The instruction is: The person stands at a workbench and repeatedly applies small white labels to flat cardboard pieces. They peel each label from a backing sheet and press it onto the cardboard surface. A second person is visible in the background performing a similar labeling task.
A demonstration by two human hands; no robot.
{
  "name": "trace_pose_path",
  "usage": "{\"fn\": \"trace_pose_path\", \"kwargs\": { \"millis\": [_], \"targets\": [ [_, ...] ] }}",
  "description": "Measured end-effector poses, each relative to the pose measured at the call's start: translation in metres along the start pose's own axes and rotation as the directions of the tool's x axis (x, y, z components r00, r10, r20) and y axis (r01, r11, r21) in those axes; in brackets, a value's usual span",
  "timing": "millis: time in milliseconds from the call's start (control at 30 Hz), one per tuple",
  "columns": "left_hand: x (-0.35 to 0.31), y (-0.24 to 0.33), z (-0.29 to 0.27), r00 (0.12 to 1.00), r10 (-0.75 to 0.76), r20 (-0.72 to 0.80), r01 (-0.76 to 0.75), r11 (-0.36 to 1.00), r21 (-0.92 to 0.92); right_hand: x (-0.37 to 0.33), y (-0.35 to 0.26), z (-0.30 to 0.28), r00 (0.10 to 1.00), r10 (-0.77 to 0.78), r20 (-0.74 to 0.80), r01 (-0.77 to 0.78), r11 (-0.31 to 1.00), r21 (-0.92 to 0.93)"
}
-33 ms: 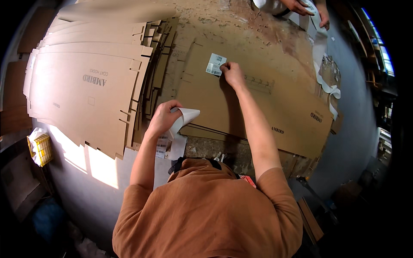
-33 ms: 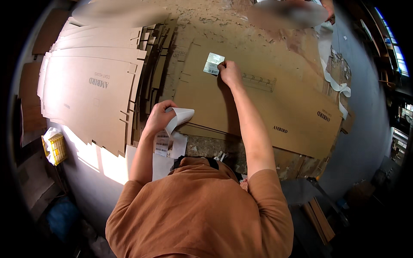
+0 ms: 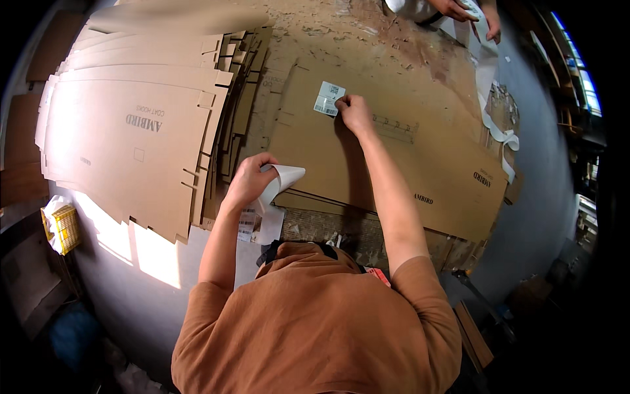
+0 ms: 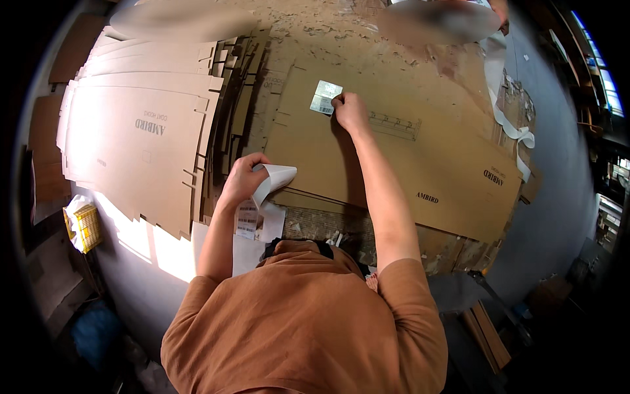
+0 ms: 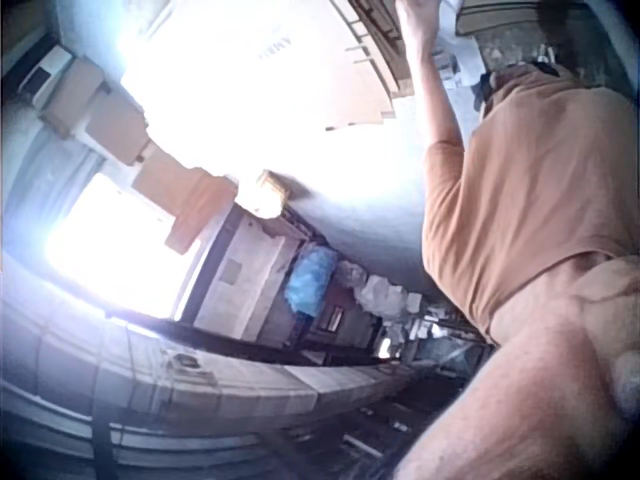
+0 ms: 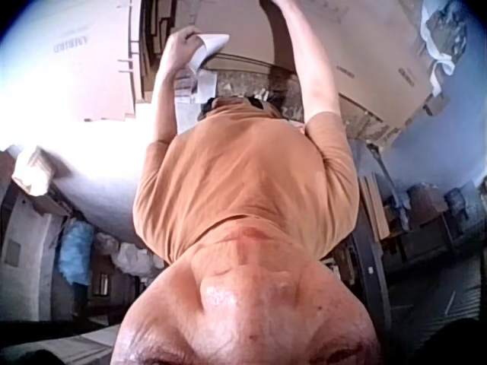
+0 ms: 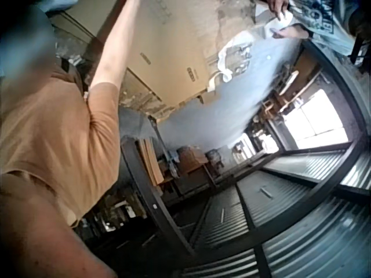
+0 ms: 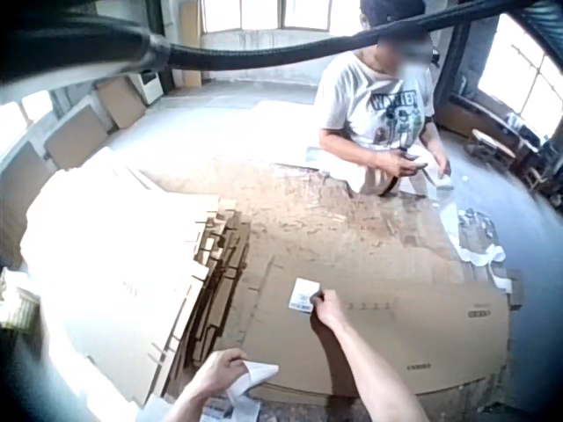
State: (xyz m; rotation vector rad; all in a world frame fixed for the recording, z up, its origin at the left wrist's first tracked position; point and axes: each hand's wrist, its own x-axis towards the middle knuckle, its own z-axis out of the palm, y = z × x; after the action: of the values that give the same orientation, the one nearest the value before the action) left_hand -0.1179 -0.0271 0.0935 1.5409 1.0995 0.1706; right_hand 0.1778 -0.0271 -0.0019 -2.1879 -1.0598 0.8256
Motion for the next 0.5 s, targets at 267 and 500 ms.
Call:
{"fn": "trace_pose_path", "kwargs": {
  "millis": [267,500],
  "targets": [
    [-0.003,-0.001,0.002,1.0,-0.002,-0.031,0.003,1.0,0.029,-0.012,-0.021,0.002,0.993,-0.103,-0.052,0.077,0.925,-0.372],
    [-0.026,0.017,0.015,1.0,0.005,-0.026,-0.003,0.996,0.088,-0.016,-0.016,-0.027,0.974,0.105,-0.201,-0.174,0.913,-0.369]
  ]
}}
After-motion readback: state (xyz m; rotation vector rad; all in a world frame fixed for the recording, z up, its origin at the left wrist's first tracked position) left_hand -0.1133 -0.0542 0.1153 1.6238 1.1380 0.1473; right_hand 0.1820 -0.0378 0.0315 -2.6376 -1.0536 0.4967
